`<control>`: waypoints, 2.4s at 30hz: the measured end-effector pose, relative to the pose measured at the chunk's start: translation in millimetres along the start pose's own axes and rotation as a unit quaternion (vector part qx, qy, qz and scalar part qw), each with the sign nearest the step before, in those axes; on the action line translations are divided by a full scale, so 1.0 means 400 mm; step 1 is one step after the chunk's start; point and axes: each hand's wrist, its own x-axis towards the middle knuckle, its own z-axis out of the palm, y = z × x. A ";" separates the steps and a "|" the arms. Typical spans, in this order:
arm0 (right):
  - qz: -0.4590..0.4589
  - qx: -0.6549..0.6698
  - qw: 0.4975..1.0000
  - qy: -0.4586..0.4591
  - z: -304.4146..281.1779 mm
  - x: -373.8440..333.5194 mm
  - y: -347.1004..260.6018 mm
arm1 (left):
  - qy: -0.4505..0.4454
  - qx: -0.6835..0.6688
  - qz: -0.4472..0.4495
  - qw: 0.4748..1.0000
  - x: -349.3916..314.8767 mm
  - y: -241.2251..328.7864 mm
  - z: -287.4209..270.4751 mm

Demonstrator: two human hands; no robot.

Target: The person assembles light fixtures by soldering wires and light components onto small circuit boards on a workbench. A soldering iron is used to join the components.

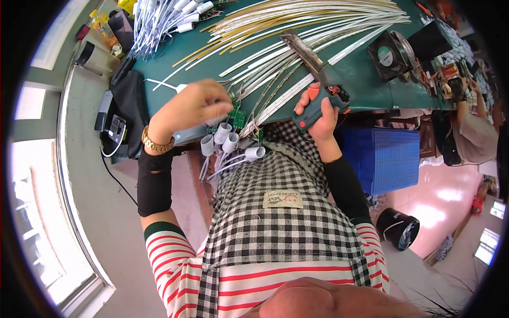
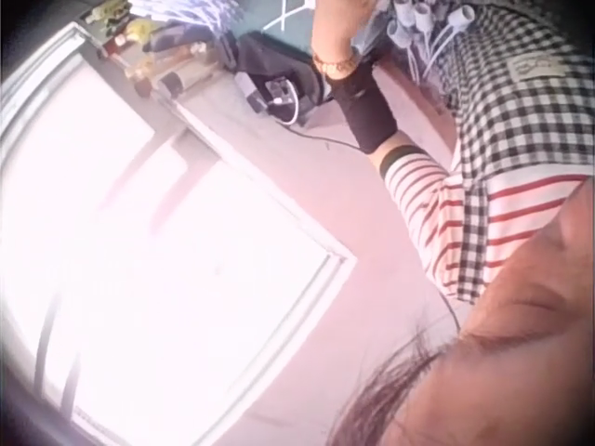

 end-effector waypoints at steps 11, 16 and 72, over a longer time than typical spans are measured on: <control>-0.013 0.033 0.999 0.021 0.007 -0.006 0.020 | 0.162 0.102 -0.163 0.968 0.039 -0.074 0.117; -0.011 0.020 0.999 0.039 0.012 0.016 0.021 | 0.117 0.058 -0.126 0.983 0.049 -0.078 0.116; 0.101 -0.097 0.987 0.074 0.064 -0.049 -0.043 | 0.151 0.315 -0.027 0.937 0.098 -0.115 0.029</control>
